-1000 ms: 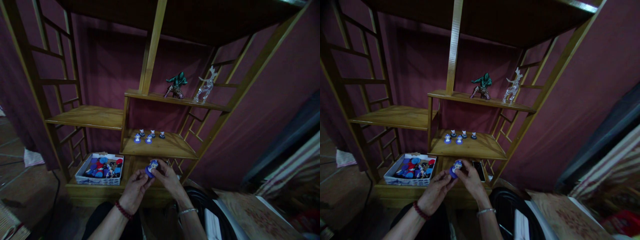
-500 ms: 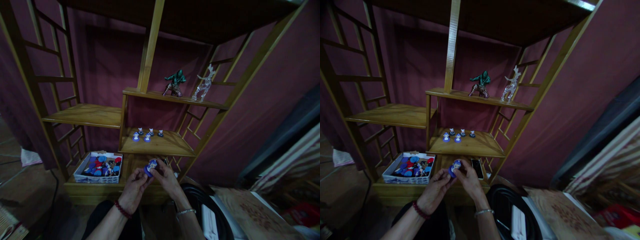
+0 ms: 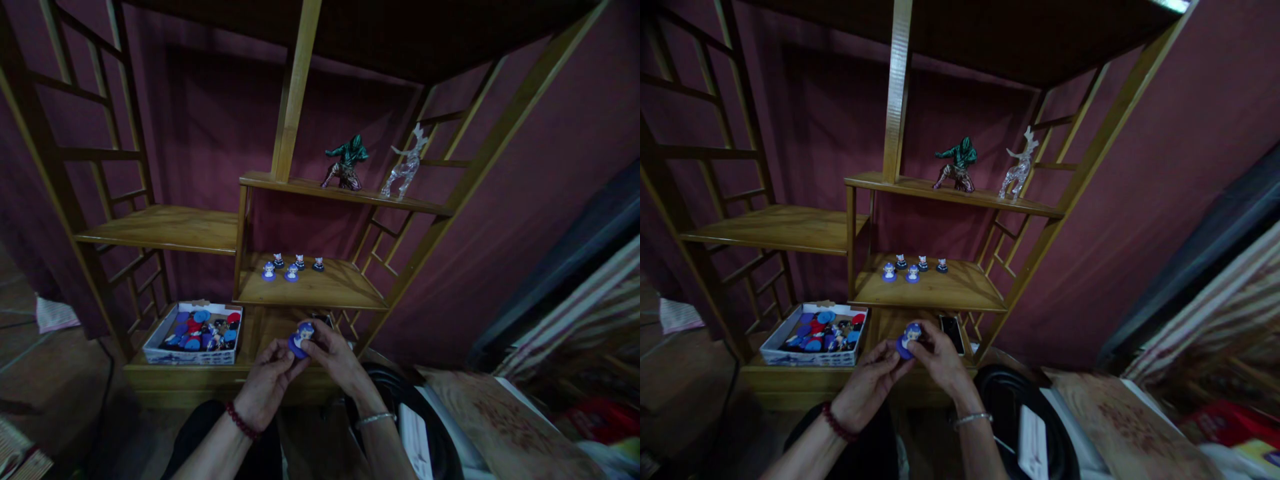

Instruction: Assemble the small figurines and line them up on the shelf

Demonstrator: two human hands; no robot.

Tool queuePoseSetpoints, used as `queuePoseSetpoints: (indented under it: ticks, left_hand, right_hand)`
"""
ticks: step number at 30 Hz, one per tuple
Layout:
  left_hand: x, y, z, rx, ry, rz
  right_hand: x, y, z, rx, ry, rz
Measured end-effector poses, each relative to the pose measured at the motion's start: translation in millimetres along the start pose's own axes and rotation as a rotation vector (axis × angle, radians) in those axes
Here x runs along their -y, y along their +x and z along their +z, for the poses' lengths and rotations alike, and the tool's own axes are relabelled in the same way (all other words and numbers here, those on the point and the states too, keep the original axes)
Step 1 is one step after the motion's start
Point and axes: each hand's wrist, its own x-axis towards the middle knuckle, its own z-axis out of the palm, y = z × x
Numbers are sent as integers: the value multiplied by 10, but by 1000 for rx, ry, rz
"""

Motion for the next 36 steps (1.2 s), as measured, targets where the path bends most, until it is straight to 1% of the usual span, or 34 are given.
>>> queuePoseSetpoints:
  ticks: [6, 13, 17, 23, 27, 36]
  left_hand:
    - [7, 10, 4, 12, 0, -1]
    - [28, 42, 1, 32, -2, 20]
    - [40, 74, 24, 3, 2, 19]
    - [63, 108, 50, -16, 10, 10]
    - [73, 107, 53, -33, 30, -6]
    - [67, 111, 67, -62, 68, 8]
  right_hand:
    - [6, 2, -17, 6, -11, -9]
    - [-56, 2, -6, -46, 11, -21]
    - [-97, 5, -13, -80, 45, -19]
    - [-91, 11, -52, -86, 52, -16]
    - [-113, 15, -57, -112, 58, 1]
    - [-123, 11, -37, -119, 69, 22]
